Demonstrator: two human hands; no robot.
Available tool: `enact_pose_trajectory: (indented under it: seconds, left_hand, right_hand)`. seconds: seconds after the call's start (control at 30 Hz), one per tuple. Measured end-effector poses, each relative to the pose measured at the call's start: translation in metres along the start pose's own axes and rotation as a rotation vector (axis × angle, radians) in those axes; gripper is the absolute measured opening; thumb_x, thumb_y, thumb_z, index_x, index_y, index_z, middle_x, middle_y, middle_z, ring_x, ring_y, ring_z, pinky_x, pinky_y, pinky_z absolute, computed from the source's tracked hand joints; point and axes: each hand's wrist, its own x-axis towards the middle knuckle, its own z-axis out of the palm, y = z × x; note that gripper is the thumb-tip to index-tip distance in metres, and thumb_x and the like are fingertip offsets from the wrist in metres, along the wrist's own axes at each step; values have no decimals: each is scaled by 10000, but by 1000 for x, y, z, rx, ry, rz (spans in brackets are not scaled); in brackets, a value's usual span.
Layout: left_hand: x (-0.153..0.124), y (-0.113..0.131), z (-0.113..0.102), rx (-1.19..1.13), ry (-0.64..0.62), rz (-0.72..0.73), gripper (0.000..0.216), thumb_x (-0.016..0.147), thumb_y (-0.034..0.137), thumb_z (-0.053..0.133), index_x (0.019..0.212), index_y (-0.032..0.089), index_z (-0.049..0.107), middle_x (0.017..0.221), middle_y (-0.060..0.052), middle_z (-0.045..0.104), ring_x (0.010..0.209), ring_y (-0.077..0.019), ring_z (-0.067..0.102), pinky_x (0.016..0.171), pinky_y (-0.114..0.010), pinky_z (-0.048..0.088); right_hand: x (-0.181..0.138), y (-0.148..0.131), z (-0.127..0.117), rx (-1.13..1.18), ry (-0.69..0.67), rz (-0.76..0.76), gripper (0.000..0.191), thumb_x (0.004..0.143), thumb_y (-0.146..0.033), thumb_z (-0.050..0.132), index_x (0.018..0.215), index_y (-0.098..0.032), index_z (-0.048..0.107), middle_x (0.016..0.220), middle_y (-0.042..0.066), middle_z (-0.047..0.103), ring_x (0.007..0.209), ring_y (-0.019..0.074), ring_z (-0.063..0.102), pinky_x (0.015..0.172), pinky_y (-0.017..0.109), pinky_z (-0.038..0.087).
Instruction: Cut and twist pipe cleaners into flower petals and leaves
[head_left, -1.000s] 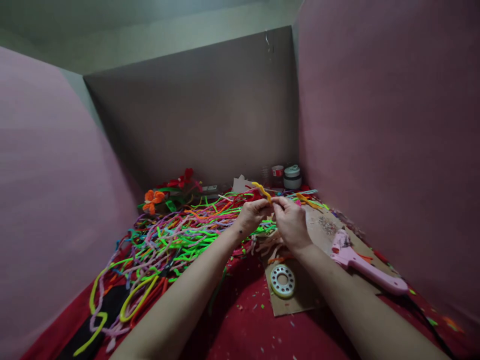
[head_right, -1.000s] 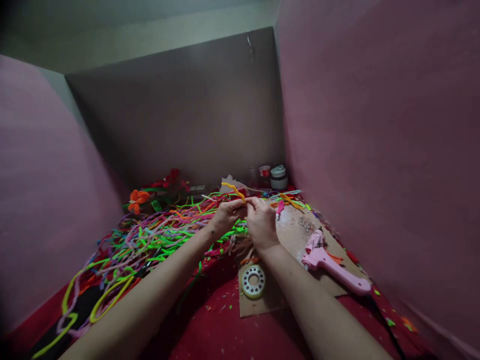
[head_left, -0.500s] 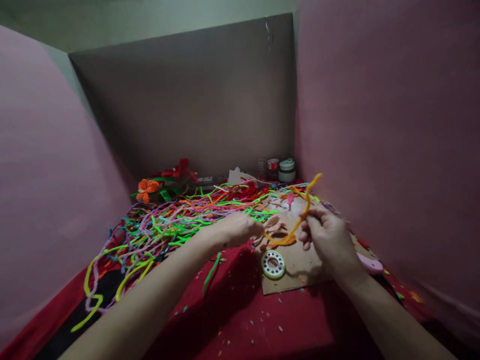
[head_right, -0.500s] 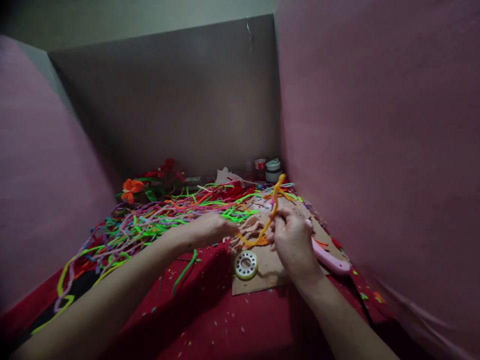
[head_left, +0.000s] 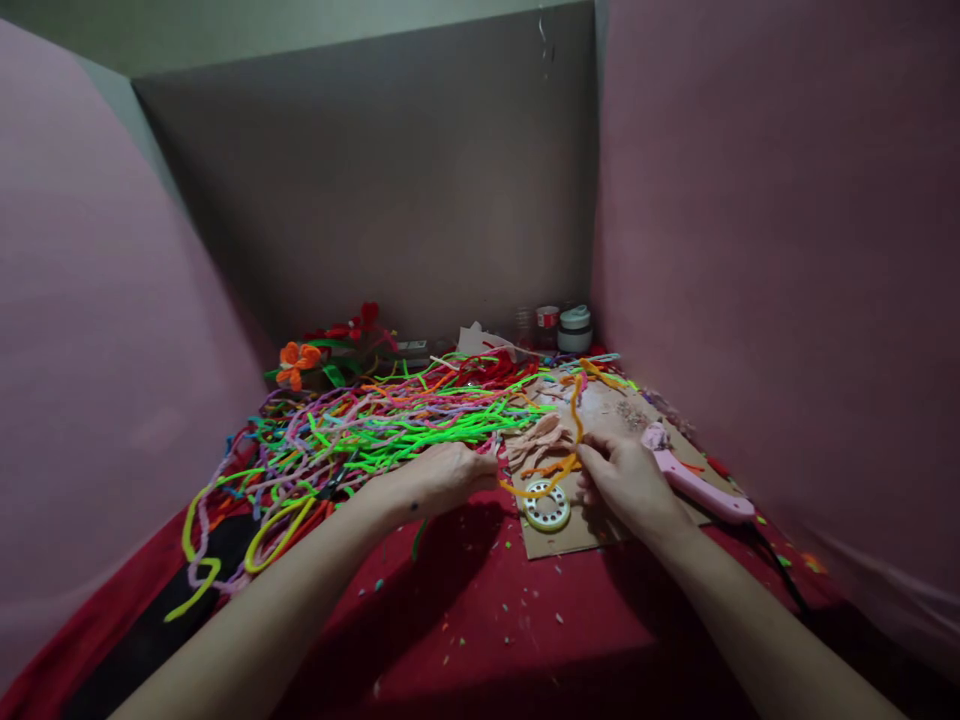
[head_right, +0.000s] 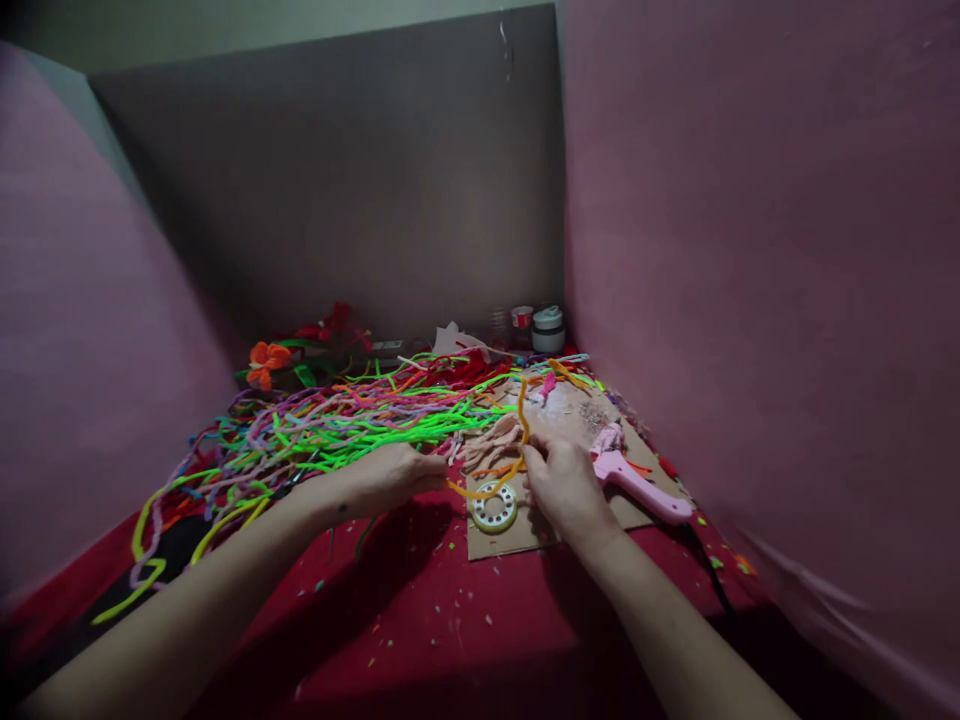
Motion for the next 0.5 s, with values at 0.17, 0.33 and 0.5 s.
enact_pose_trajectory:
  seconds: [0.17,0.33,0.5]
  left_hand:
    - [-15,1,0,-64,46,-22,262,848,257,399,634,179,528,507,47,337,463,-77,279,473,-205,189]
    - [-31,12,3,-63,108,-75,261,848,230,393,633,180,533,520,46,349,487,-74,299,479,-188,193]
    - [-43,23,-3,-200,171,-46,262,852,239,400,627,171,517,537,48,372,504,-67,323,498,-173,235]
  right_hand:
    - [0,-10,3,633,-108,-68,125,678,-277,620,680,-154,600,669,14,629,589,122,590,541,231,483]
    - [10,-25,9,1002,-63,56,66,668,-151,623,681,-158,559,533,-30,568,512,98,566,542,228,486]
    - [24,-30,21,975,98,83,114,682,-90,571,653,-167,493,470,-62,497,403,55,484,436,167,436]
